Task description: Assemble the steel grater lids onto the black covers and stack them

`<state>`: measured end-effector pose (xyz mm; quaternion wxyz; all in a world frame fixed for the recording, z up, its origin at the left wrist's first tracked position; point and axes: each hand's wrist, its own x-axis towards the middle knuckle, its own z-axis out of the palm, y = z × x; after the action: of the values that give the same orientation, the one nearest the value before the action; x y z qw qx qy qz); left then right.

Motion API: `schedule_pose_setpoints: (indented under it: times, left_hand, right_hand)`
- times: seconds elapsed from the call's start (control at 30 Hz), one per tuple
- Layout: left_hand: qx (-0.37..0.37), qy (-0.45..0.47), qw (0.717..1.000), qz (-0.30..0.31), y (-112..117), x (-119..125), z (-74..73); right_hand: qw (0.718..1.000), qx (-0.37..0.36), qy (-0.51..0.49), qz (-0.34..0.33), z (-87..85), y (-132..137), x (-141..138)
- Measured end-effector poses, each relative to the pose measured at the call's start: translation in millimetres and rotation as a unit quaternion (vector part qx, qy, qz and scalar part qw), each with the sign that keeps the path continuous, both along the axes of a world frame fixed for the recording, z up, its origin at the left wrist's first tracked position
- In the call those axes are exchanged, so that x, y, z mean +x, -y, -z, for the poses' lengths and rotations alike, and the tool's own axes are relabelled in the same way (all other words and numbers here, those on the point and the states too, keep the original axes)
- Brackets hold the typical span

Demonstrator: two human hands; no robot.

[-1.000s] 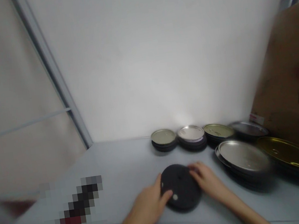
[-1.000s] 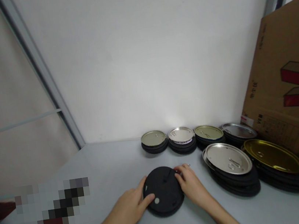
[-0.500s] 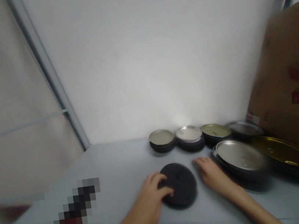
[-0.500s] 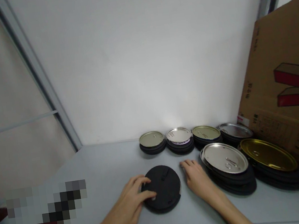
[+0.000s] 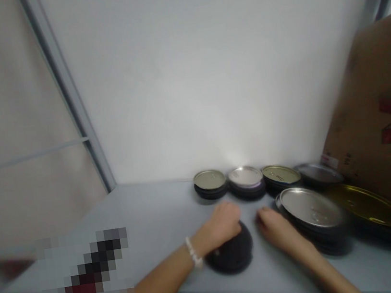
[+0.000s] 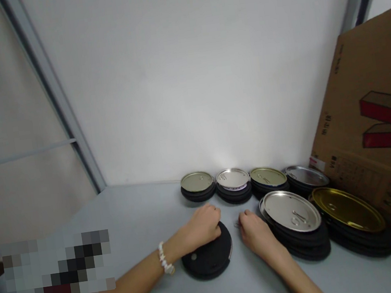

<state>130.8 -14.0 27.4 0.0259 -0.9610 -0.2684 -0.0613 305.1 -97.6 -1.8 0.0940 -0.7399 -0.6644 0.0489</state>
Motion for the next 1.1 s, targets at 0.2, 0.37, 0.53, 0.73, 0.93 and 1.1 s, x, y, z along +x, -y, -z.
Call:
schedule_pose_setpoints:
  times: [0.2, 0.37, 0.53, 0.73, 0.93, 1.1]
  left_hand:
    - [0.025, -0.069, 0.985, 0.156, 4, 3, -19.8]
    - [0.111, -0.05, 0.948, 0.295, 28, -3, -23.2]
    - [0.168, -0.015, 0.936, 0.308, 28, -38, -9.7]
    - [-0.021, 0.18, 0.981, 0.071, -3, -121, -6.8]
    - [-0.263, 0.166, 0.933, -0.179, 13, -178, -8.7]
    - [-0.25, 0.125, 0.937, -0.209, 20, -176, 7.7]
  right_hand:
    - [0.994, -0.073, 0.074, 0.017, -23.2, -1, -10]
    - [0.993, -0.09, 0.074, 0.01, -22.3, -6, -10]
    - [0.995, -0.072, 0.073, 0.009, -12.1, -7, -4]
    - [0.999, -0.036, 0.025, 0.006, -5.1, 9, -3]
    - [0.979, 0.099, -0.157, -0.086, -30.0, 13, -16]
    - [0.92, 0.158, -0.337, -0.124, -53.5, 9, -41]
